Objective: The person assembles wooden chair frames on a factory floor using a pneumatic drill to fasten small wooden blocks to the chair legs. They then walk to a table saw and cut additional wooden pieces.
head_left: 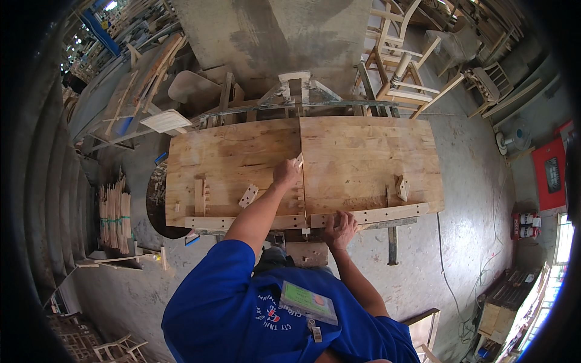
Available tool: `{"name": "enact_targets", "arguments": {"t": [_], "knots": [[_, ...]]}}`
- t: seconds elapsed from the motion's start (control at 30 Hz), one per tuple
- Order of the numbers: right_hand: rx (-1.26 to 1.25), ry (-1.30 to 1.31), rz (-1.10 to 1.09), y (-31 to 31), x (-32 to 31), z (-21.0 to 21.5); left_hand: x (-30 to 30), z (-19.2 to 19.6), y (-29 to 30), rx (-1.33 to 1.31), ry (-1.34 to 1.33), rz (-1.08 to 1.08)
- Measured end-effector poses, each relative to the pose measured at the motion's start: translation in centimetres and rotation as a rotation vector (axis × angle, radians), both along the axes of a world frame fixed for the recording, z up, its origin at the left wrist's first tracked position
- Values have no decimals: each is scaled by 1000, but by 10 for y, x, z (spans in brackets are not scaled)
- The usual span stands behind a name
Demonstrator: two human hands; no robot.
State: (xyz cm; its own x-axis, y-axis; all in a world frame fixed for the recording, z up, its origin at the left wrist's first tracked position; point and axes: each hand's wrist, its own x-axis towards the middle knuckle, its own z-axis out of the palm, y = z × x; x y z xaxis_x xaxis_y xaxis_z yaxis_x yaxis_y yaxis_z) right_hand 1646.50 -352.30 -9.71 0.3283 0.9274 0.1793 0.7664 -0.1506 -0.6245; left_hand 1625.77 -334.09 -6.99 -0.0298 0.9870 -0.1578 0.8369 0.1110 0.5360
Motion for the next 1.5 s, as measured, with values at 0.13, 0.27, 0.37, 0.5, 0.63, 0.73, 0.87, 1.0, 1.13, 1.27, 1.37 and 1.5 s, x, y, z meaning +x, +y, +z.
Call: {"name": "enact_targets", "arguments": {"t": [0.13, 0.27, 0.37, 0.5, 0.63, 0.73, 0.87, 1.0, 1.13, 1.27, 1.37, 1.5], "knots": [[9, -13, -1, -1, 0, 0, 0, 0, 0, -7, -9, -1], [0, 1, -9, -1, -1, -1, -1, -3, -3, 61, -41, 13], [15, -2, -9, -1, 1, -3, 2, -4, -4, 90, -62, 7], [24, -6, 5, -2, 0, -3, -1, -8, -2, 100, -41, 11], [13, 9, 3, -3, -1, -2, -1, -9, -2, 102, -14, 6], [4, 5, 8, -3, 0, -3, -2, -9, -2, 67, -4, -10], [30, 11, 7, -3, -1, -5, 0, -4, -2, 67, 1, -6], [30, -3, 7, -4, 0, -9, 0, -6, -4, 76, -2, -12], [31, 1, 1, -5, 1, -11, 2, -4, -4, 57, -19, -2], [33, -3, 13, -5, 0, -9, -3, -11, -5, 112, -41, 13], [25, 16, 7, -4, 0, -9, -6, -5, -3, 94, -45, 11], [48, -2, 27, -3, 0, -12, -34, -6, -11, 117, -223, 69]]}}
